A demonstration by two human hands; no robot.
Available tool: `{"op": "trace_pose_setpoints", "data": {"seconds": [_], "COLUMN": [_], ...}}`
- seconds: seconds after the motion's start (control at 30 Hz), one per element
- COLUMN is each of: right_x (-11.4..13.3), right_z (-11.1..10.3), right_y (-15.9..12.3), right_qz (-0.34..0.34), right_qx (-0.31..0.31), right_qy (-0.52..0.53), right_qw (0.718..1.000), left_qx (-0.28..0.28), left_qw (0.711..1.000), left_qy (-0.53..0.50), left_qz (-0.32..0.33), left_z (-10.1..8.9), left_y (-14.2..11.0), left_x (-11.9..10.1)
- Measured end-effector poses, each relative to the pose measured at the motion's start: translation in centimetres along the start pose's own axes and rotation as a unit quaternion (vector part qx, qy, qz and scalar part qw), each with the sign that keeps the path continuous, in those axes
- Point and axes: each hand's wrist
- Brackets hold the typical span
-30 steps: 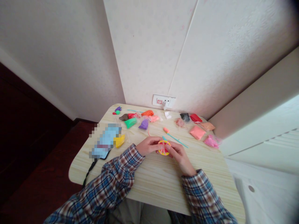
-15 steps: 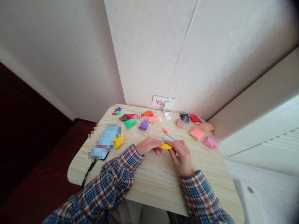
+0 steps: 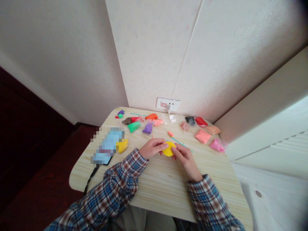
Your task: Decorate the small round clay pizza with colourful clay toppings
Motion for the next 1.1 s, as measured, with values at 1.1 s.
{"op": "trace_pose_setpoints", "data": {"seconds": [1.1], "right_x": [0.0], "right_z": [0.12], "right_y": [-0.22], "right_qz": [0.016], "right_qx": [0.001], "right_qy": [0.035], "right_qw": [0.999], "left_qx": [0.027], "left_qw": [0.999], "left_qy": [0.024], "left_qz": [0.017], "left_z": [0.16], "left_y": [-0.34], "left_x": [-0.62]}}
Point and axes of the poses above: each hand's wrist, its own y-axis towards the middle knuckle, its own z-axis out of the palm, x = y × z, and after that the axes turned 3 degrees about x, right-handed
